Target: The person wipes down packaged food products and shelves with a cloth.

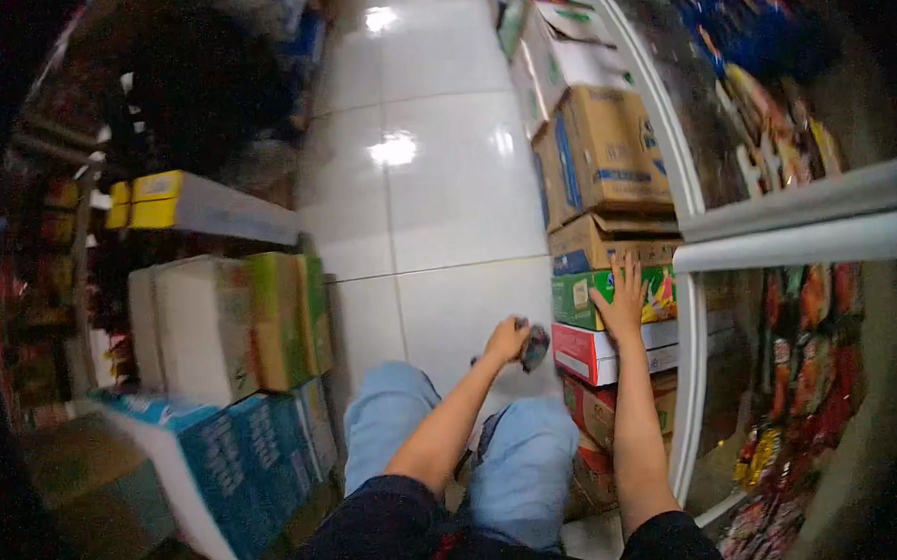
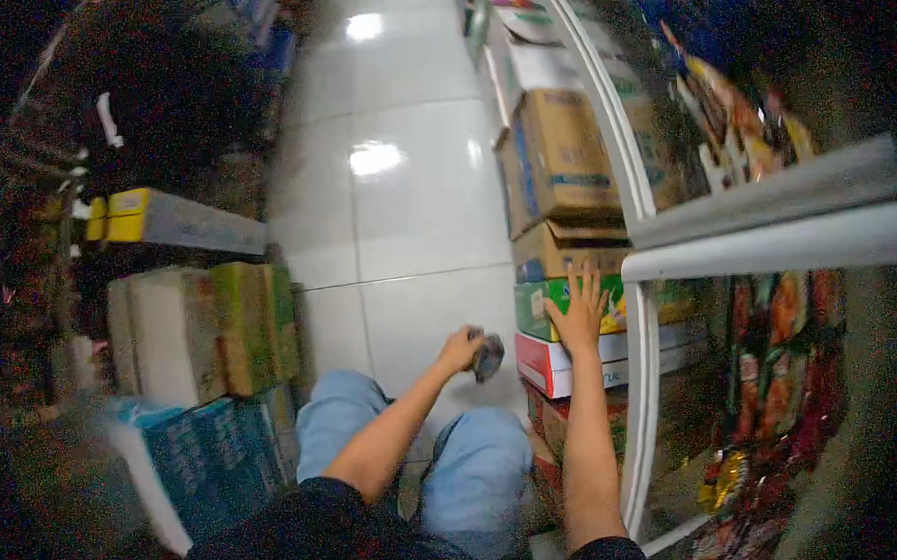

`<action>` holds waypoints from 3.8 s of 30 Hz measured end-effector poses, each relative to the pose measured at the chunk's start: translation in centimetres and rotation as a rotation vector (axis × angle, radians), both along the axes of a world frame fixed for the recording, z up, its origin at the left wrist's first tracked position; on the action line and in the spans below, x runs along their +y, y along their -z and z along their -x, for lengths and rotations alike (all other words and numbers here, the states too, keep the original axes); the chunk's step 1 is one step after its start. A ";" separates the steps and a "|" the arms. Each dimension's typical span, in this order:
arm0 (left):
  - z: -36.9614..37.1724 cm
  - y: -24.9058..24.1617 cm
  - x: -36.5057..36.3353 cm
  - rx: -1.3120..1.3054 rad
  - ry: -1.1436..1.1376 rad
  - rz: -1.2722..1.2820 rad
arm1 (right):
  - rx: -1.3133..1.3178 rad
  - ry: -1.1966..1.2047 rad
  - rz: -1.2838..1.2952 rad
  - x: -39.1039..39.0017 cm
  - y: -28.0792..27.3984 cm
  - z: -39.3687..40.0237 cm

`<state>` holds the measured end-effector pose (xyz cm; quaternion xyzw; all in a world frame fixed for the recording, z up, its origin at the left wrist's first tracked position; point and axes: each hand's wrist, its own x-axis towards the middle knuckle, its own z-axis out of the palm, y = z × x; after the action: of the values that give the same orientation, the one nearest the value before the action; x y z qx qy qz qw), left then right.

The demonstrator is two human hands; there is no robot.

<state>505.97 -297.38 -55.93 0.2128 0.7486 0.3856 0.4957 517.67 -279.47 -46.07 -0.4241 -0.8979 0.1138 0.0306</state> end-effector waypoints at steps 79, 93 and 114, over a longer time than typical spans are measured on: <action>84.7 -61.3 21.5 0.215 -0.519 -0.648 | 0.901 -0.064 1.367 20.4 -52.0 87.4; 94.5 -56.9 33.8 0.633 -0.731 -0.235 | 0.367 -0.606 1.383 29.8 -48.9 106.9; 89.7 -50.2 23.5 0.350 -1.054 0.661 | 0.041 -2.340 0.195 9.3 -42.4 120.4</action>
<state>416.22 -273.85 -5.72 -0.2874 0.9017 0.2861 0.1497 397.25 -270.16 -3.66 0.6610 -0.7273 0.1476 -0.1107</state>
